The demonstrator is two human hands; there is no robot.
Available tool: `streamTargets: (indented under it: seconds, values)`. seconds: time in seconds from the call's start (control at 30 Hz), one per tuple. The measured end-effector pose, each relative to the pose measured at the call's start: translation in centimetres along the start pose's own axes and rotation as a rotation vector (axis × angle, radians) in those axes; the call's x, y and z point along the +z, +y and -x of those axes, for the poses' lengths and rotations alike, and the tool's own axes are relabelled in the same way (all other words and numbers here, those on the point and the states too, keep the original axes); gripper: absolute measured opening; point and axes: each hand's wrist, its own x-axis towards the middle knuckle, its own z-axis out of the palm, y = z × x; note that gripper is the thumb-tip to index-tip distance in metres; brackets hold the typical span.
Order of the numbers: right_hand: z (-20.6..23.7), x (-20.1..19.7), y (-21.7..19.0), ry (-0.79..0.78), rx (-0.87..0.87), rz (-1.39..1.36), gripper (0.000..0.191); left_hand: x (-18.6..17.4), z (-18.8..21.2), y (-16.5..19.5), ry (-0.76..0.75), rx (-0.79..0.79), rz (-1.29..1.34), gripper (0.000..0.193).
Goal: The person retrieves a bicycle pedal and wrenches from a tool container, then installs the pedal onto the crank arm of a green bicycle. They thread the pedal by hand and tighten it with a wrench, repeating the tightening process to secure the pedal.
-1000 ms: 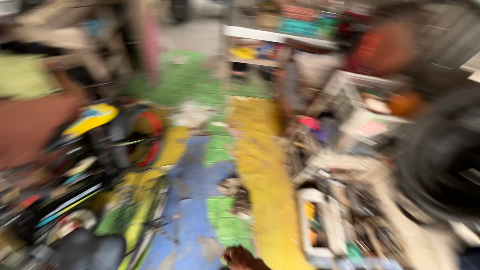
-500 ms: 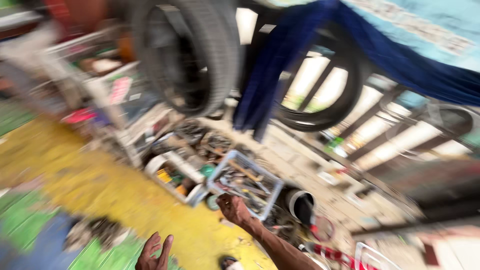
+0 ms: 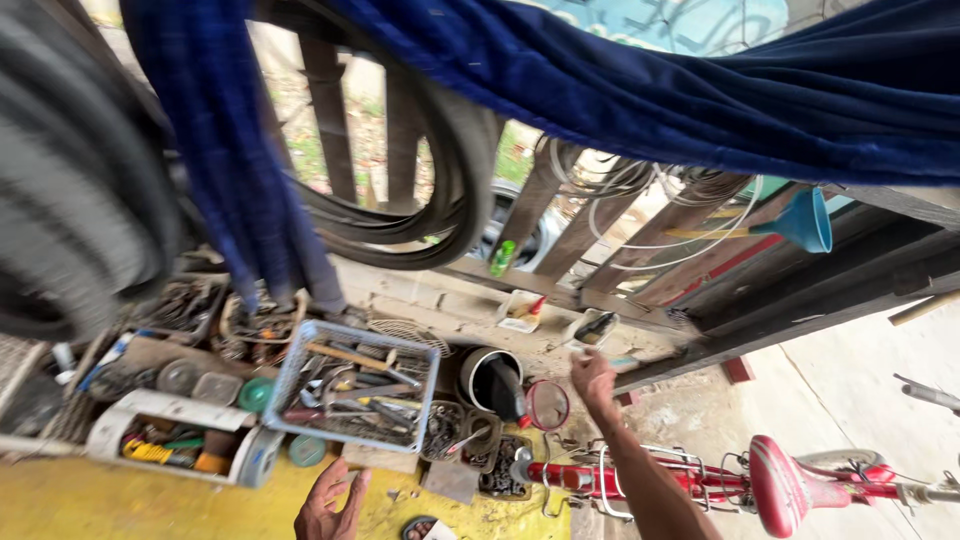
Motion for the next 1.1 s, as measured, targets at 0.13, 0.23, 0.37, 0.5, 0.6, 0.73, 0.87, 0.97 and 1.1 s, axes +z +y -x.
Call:
streamTargets:
  seconds: [0.13, 0.23, 0.37, 0.5, 0.6, 0.73, 0.87, 0.97, 1.1]
  values:
    - [-8.2, -1.5, 5.4, 0.065, 0.129, 0.008, 0.061, 6.0, -2.0, 1.2, -0.086, -0.017, -0.048, 0.075]
    - [-12.3, -0.9, 7.3, 0.037, 0.168, -0.018, 0.064, 8.8, -3.4, 1.4, -0.156, -0.043, -0.096, 0.077]
    - [-14.3, 0.7, 7.7, 0.003, 0.161, -0.029, 0.059, 9.5, -3.6, 0.4, -0.146, -0.107, -0.104, 0.077]
    - [-14.6, 1.7, 6.3, -0.007, 0.116, -0.01, 0.053, 8.3, -3.8, -0.7, -0.099, -0.133, -0.1, 0.077]
    - [-14.2, 2.0, 5.2, 0.016, -0.003, 0.074, 0.047, 6.9, -3.4, -1.0, -0.04, -0.161, -0.088, 0.075]
    - [-12.8, 1.9, 3.3, 0.06, -0.069, 0.175, 0.04, 3.6, -2.8, -0.5, -0.038, -0.179, -0.077, 0.072]
    - [-9.3, -1.2, 1.7, 0.127, -0.102, 0.308, 0.044, 0.4, -0.4, 0.7, 0.02, -0.195, -0.021, 0.067]
    - [-5.6, -2.5, -2.3, 0.269, -0.262, 0.334, 0.043, -3.2, 1.6, 2.1, 0.138, -0.102, 0.112, 0.061]
    - [2.4, 3.4, -11.8, 0.247, -0.644, 0.165, 0.041, -9.7, 4.7, 3.2, 0.251, -0.074, 0.054, 0.055]
